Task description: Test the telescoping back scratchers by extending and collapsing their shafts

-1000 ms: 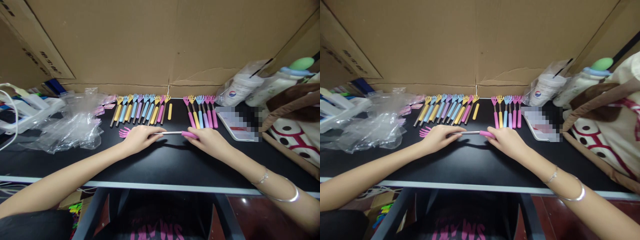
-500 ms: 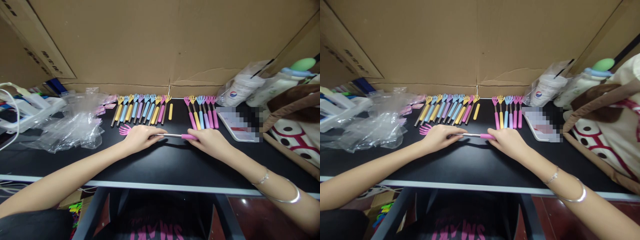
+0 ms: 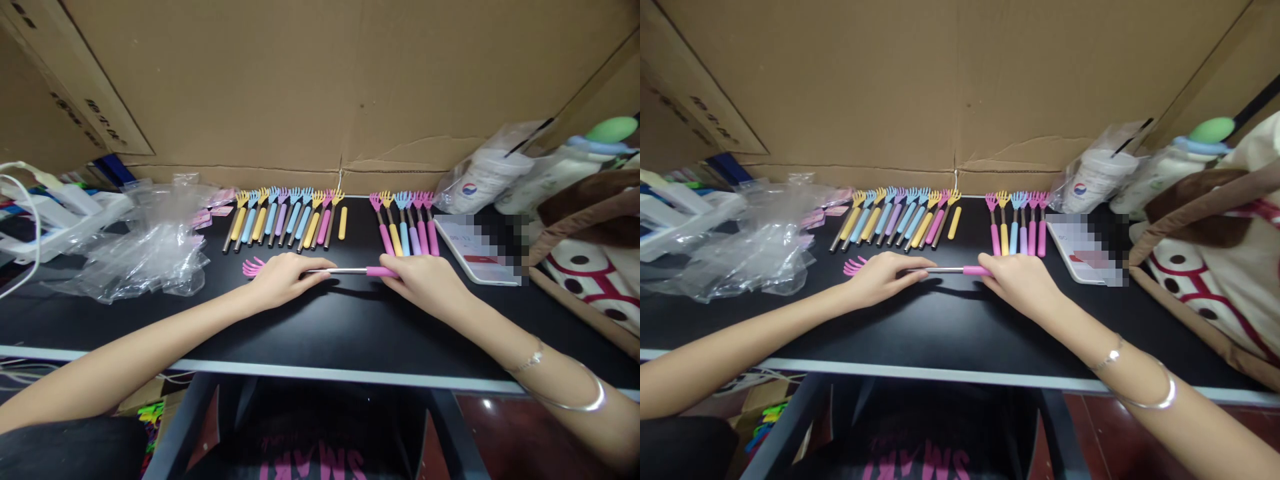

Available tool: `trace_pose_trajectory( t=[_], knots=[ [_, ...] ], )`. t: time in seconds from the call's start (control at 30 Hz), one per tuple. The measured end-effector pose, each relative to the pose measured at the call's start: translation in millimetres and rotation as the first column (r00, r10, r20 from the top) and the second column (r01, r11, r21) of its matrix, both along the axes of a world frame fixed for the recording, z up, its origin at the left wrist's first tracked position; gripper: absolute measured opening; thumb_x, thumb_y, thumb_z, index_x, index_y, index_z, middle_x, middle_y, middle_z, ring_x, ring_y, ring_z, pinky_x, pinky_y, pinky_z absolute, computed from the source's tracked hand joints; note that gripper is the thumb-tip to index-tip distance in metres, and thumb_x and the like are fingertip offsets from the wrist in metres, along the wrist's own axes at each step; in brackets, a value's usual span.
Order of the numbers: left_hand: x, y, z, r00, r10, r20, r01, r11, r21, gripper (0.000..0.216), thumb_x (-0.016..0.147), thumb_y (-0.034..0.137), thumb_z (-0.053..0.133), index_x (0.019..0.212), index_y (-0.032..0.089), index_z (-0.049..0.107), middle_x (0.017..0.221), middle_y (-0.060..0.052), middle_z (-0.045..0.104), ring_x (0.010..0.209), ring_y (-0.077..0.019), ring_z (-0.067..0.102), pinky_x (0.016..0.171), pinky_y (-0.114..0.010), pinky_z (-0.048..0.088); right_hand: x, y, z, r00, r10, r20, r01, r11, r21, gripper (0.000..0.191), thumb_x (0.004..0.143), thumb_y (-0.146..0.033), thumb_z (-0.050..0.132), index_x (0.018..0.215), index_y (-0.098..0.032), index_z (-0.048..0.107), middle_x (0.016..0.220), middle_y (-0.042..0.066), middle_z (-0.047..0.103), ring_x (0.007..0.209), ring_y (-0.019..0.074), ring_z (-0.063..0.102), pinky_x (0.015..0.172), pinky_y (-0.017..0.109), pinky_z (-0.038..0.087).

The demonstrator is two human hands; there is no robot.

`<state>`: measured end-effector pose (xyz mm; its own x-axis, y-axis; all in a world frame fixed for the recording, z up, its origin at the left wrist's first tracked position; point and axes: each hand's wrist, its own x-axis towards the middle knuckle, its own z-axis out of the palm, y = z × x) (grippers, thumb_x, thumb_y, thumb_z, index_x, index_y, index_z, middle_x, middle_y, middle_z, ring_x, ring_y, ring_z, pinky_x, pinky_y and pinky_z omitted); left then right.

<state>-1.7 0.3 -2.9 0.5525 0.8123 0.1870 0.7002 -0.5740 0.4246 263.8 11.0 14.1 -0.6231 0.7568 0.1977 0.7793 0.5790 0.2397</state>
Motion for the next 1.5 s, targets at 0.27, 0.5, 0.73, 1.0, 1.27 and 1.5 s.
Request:
trace_pose_trajectory(
  t=[0.27, 0.5, 0.73, 1.0, 1.27, 1.5],
  knots=[
    [0.3, -2.2, -3.2, 0.996, 0.046, -0.076, -0.022, 0.956, 0.292, 0.031, 0.093, 0.040, 0.043, 0.111, 0.029, 0.065, 0.096, 0.003, 0.072, 0.082, -0.0131, 0.067, 0.059, -0.019, 0.040, -0.4, -0.2, -1.0, 0.999, 0.007, 0.032, -0.007, 1.000, -0.001, 0.019, 0.088, -0.034, 0.044, 0.074, -0.021, 0.048, 0.064, 0.002, 0.063, 0.057, 0.0144, 0.057, 0.049, 0.024, 0.019],
    [0.3, -3.5, -2.2, 0.989, 0.094, -0.113, -0.021, 0.850, 0.526, 0.032, 0.094, 0.042, 0.041, 0.109, 0.032, 0.067, 0.072, 0.001, 0.066, 0.065, -0.0089, 0.061, 0.048, -0.020, 0.030, -1.9, 1.3, -1.7, 1.000, -0.009, -0.024, 0.005, 0.989, -0.150, 0.027, 0.090, -0.040, 0.040, 0.072, -0.021, 0.046, 0.058, 0.000, 0.056, 0.051, 0.0126, 0.051, 0.048, 0.023, 0.020],
    [-2.0, -3.2, -0.8, 0.983, 0.096, -0.159, 0.026, 0.779, 0.627, 0.032, 0.095, 0.041, 0.040, 0.112, 0.032, 0.066, 0.064, 0.000, 0.060, 0.063, -0.0095, 0.055, 0.048, -0.023, 0.028, -0.7, 3.5, -4.1, 0.991, -0.006, -0.132, -0.034, 0.952, -0.305, 0.031, 0.090, -0.044, 0.037, 0.071, -0.021, 0.043, 0.057, -0.002, 0.050, 0.051, 0.0110, 0.047, 0.049, 0.021, 0.022],
    [-2.3, -3.7, 2.7, 0.979, 0.116, -0.169, 0.032, 0.727, 0.685, 0.030, 0.095, 0.040, 0.042, 0.112, 0.036, 0.065, 0.062, 0.000, 0.057, 0.063, -0.0111, 0.050, 0.050, -0.026, 0.025, -0.2, 5.9, -4.1, 0.964, -0.015, -0.265, -0.121, 0.863, -0.491, 0.033, 0.089, -0.047, 0.037, 0.069, -0.021, 0.037, 0.060, -0.004, 0.046, 0.056, 0.0102, 0.044, 0.054, 0.022, 0.027],
    [-3.1, -2.9, 4.9, 0.977, 0.125, -0.172, 0.041, 0.682, 0.730, 0.029, 0.094, 0.038, 0.044, 0.113, 0.036, 0.065, 0.059, 0.000, 0.056, 0.063, -0.0116, 0.050, 0.049, -0.026, 0.025, -1.0, 6.6, -0.3, 0.939, -0.026, -0.343, -0.182, 0.809, -0.560, 0.038, 0.088, -0.051, 0.036, 0.066, -0.020, 0.034, 0.060, -0.004, 0.040, 0.055, 0.0093, 0.040, 0.055, 0.022, 0.028],
    [-2.5, -2.1, 2.2, 0.977, 0.076, -0.199, 0.088, 0.707, 0.702, 0.029, 0.094, 0.036, 0.043, 0.111, 0.031, 0.066, 0.063, 0.001, 0.059, 0.063, -0.0112, 0.052, 0.050, -0.025, 0.028, -2.1, 2.8, -3.9, 0.988, -0.042, -0.146, -0.017, 0.925, -0.380, 0.031, 0.090, -0.045, 0.037, 0.071, -0.021, 0.043, 0.059, -0.002, 0.049, 0.053, 0.0110, 0.045, 0.050, 0.022, 0.023]
  ],
)
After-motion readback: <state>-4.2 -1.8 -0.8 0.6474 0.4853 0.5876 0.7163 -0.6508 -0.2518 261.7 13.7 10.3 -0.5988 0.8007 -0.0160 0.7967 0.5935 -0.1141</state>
